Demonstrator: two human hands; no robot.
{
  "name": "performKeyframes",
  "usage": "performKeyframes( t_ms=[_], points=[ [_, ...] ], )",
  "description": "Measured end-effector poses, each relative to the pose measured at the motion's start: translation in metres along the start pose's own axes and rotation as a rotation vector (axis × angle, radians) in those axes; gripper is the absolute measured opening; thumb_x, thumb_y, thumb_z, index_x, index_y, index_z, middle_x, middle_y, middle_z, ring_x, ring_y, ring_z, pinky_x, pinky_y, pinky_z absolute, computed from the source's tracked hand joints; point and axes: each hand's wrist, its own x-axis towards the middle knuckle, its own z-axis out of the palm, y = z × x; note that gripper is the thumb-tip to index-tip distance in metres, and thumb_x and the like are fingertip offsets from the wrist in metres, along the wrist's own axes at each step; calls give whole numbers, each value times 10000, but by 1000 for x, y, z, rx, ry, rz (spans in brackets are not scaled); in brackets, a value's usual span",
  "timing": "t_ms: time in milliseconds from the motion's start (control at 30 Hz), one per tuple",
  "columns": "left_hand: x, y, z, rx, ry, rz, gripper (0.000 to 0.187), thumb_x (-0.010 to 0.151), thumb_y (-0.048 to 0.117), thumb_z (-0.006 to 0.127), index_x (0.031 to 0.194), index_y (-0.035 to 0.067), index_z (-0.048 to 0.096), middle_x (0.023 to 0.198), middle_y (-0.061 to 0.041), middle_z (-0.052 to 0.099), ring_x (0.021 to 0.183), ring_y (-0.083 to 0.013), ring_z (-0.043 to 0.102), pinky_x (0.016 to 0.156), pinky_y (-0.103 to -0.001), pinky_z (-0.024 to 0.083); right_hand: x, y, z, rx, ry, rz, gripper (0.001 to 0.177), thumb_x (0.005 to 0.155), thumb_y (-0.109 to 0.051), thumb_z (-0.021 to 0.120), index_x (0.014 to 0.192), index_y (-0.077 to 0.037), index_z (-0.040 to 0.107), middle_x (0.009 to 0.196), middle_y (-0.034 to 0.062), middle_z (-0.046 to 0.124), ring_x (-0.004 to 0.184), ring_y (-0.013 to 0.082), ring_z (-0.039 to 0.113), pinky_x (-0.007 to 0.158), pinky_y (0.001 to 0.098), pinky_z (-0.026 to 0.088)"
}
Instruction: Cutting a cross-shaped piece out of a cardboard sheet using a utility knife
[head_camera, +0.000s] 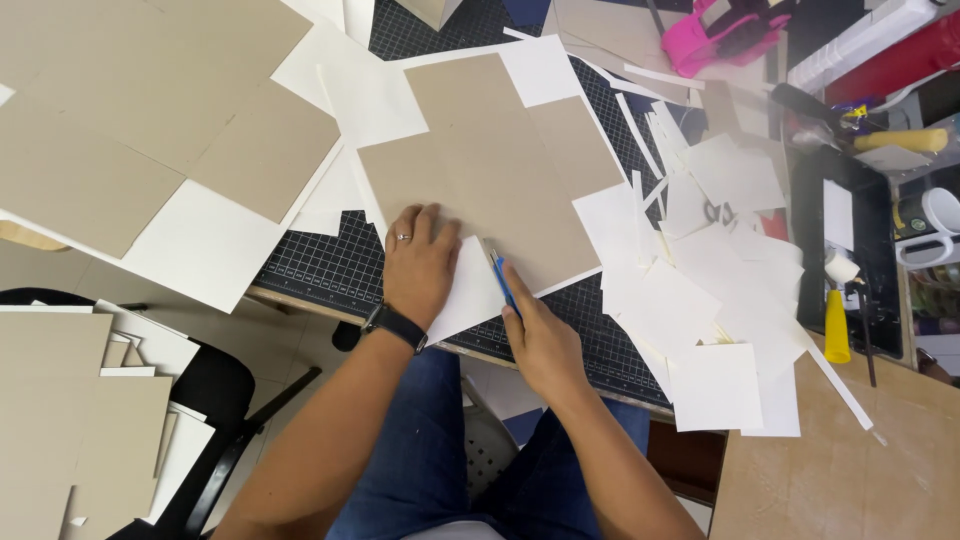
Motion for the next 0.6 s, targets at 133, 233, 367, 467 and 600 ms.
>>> performKeyframes(
  t_ms=[133, 233, 367, 467, 600],
  points=[
    [1, -2, -2, 1, -2, 4, 225, 1030, 282, 617, 1246, 238, 658, 1386, -70, 553, 1430, -315, 380, 1161, -493, 318, 12, -10, -3, -4, -1, -3, 592, 1075, -242, 437, 1648, -228, 288, 1333, 312, 635, 1079, 489, 701, 796, 541, 599],
    [-1, -2, -1, -13, 5, 16, 202, 1049, 249, 570, 1232, 228, 653, 1381, -79, 551, 1425, -316, 386, 1157, -480, 316, 13, -12, -4, -17, -29, 35, 586, 1076, -262, 424, 1648, -249, 294, 1355, 301, 625, 1104, 479, 694, 817, 543, 597],
    [-1, -3, -2, 7, -46, 6, 224, 1058, 246, 538, 1253, 231, 648, 1412, -91, 523, 1440, -330, 366, 1165, -486, 304, 13, -15, -5, -33, -36, 19, 587, 1069, -236, 434, 1640, -243, 299, 1318, 315, 642, 1071, 507, 696, 796, 565, 595],
    [0, -2, -3, 10, -53, 9, 223, 1059, 238, 529, 1251, 226, 641, 1411, -96, 523, 1442, -333, 362, 1167, -488, 298, 13, -16, -4, -45, -36, 30, 586, 1068, -231, 425, 1641, -238, 301, 1306, 313, 650, 1056, 506, 703, 783, 558, 597],
    [0, -1, -5, 11, -57, 5, 222, 1059, 236, 519, 1248, 221, 634, 1412, -98, 524, 1444, -334, 357, 1170, -489, 290, 13, -20, -2, -84, -28, 30, 588, 1070, -225, 420, 1643, -227, 289, 1282, 319, 658, 1031, 513, 707, 764, 554, 600]
  ],
)
